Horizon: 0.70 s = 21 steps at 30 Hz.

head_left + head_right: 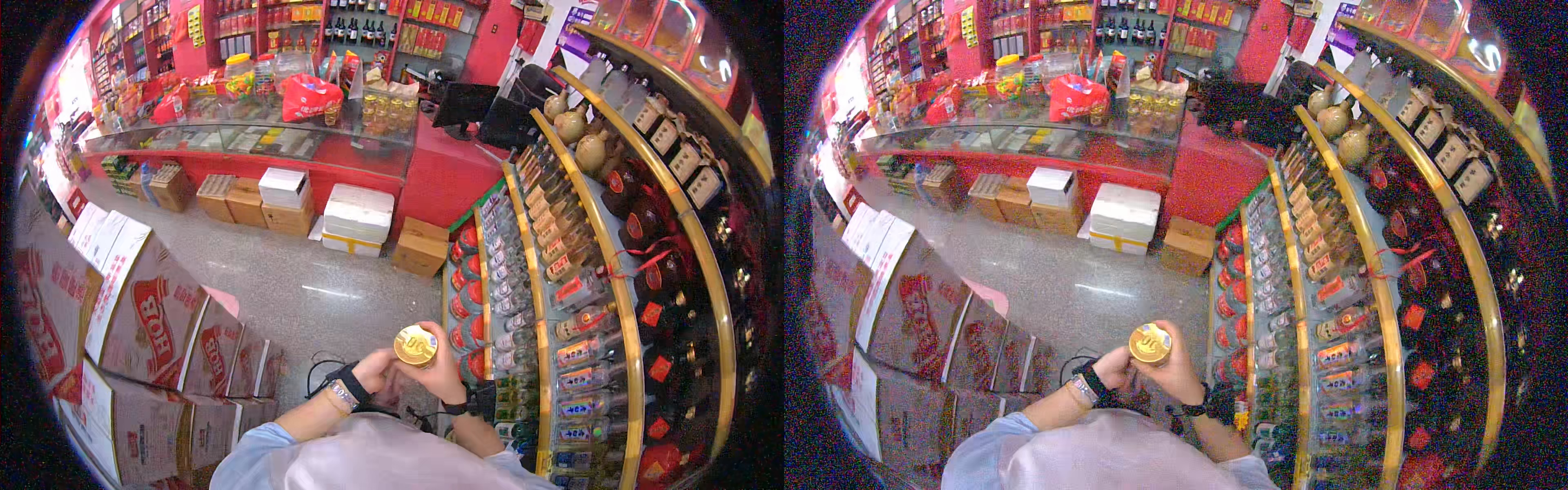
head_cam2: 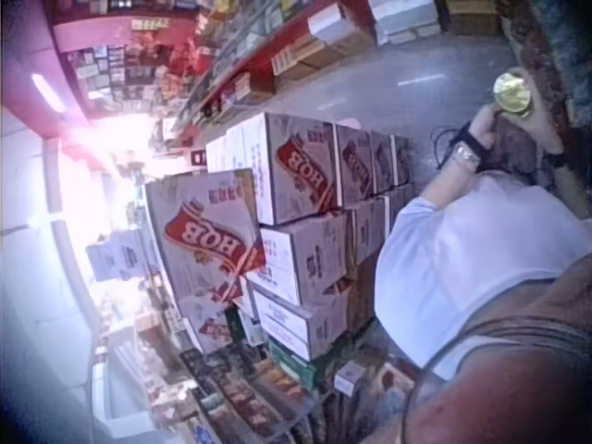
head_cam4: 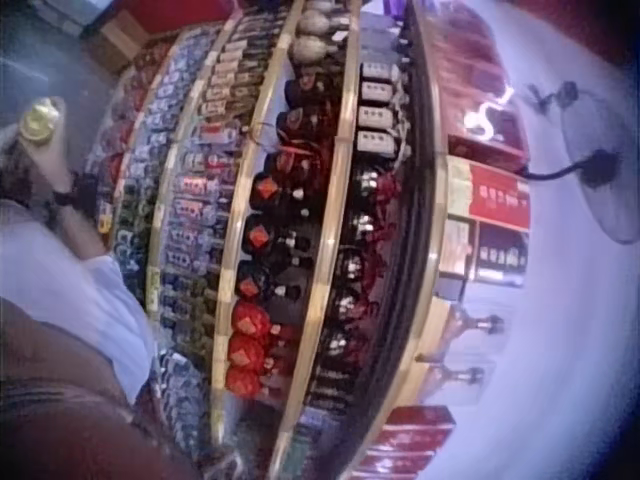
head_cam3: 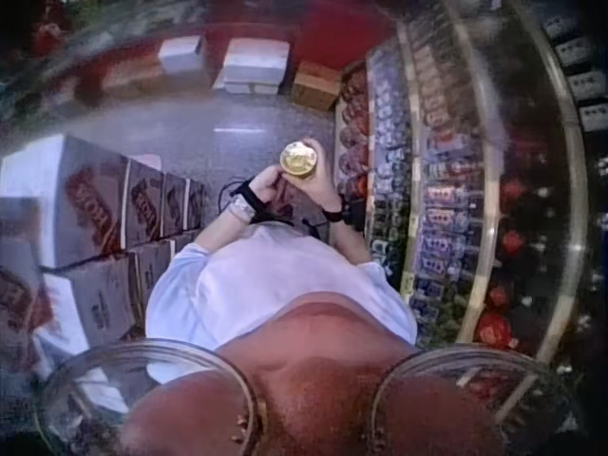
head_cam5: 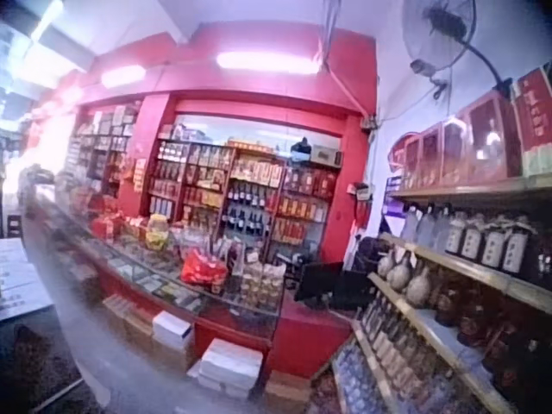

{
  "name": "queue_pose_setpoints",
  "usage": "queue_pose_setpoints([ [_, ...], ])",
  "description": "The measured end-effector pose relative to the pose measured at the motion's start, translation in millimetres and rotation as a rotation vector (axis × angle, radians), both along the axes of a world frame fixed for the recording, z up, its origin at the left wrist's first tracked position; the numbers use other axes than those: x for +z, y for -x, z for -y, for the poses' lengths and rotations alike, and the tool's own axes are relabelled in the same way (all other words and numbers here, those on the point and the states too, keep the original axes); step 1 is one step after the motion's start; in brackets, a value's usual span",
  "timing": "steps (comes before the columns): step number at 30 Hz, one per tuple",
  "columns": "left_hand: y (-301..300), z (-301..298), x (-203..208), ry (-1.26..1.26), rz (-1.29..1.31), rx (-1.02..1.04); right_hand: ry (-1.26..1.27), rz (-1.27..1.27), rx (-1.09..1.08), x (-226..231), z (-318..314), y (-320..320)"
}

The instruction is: Stocking small gold-capped jars onto a store shelf.

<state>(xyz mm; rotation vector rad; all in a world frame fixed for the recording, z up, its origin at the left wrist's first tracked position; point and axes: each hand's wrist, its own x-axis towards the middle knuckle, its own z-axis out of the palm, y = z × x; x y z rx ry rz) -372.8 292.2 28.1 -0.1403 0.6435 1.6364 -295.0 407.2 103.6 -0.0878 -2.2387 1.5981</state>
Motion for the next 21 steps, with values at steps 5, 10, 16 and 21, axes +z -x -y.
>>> queue_pose_setpoints([
  [5, 62.1, -36.0, 3.0, -0.046, 0.143, -0.033, 0.013, 0.057, 0.042, -5.9, -39.7, 60.2],
  [10, 147.5, -56.3, 6.6, -0.028, 0.133, -0.165, 0.092, 0.094, -0.046, 1.2, -77.0, 132.0],
  [16, 269.8, -77.0, -4.4, -0.245, 0.025, -0.200, 0.051, 0.023, -0.111, 14.3, -136.2, 233.5],
  [21, 383.0, -69.0, -42.2, -0.384, 0.206, 0.025, -0.091, 0.055, -0.229, 52.4, -175.0, 314.8],
])
